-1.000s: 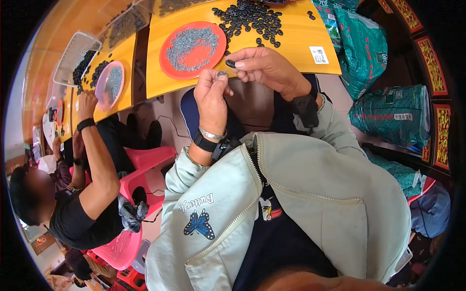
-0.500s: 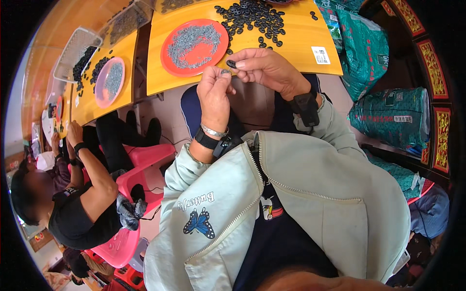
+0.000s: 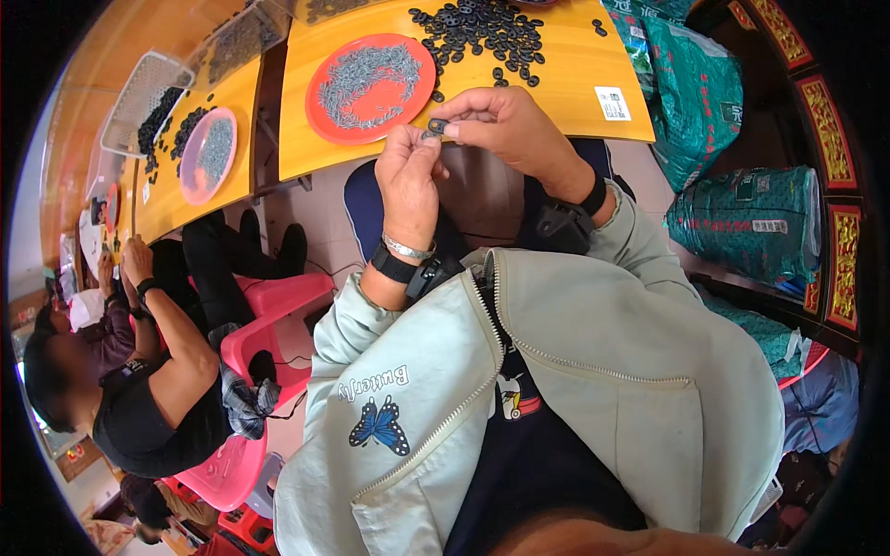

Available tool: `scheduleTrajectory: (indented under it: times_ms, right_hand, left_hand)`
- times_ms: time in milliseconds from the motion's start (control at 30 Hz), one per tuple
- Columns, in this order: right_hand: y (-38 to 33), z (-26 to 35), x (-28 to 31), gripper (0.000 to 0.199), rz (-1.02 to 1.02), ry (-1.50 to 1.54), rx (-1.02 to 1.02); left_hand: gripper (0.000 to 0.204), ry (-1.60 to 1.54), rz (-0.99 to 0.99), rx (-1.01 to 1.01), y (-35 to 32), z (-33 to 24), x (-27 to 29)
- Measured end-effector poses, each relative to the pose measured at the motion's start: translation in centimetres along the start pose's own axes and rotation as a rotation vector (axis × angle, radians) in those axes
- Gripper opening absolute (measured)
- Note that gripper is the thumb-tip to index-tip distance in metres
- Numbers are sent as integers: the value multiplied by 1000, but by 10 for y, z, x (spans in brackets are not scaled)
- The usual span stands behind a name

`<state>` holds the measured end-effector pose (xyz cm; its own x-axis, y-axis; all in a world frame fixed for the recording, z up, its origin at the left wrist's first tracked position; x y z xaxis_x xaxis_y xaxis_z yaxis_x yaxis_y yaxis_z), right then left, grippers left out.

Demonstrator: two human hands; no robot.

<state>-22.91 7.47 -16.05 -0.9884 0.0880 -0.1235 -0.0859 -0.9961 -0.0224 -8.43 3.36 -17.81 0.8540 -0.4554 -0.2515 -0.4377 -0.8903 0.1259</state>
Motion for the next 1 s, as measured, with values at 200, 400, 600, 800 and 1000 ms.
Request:
scheduleTrajectory:
  times_ms: [200, 400, 600, 800, 1000]
  right_hand:
    - [-3, -3, -5, 23, -23, -71, 9]
    - [-6, -2, -10, 26, -29, -109, 68]
    - [-7, 0, -8, 26, -34, -22, 50]
    - [-7, 0, 0, 22, -37, -122, 113]
    - [-6, -2, 2, 22, -12, -198, 125]
  left_hand:
    - [8, -99, -23, 27, 1, 4, -1]
    - [9, -209, -78, 105, 3, 0, -5]
    - [11, -189, -25, 111, 3, -1, -3]
    - [11, -150, 21, 144, 3, -1, -1]
    - [12, -202, -30, 138, 1, 0, -5]
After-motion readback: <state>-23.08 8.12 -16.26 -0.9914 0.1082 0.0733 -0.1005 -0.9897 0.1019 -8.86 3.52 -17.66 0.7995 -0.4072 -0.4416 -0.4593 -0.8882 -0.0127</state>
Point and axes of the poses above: each hand's wrist, its own y-axis towards the middle knuckle, its own x-axis out of the back of the hand, z = x × y, the point moved 1 cm from there along y, towards the middle knuckle, and after that the axes turned 6 degrees about -x, right-handed, at the moved point
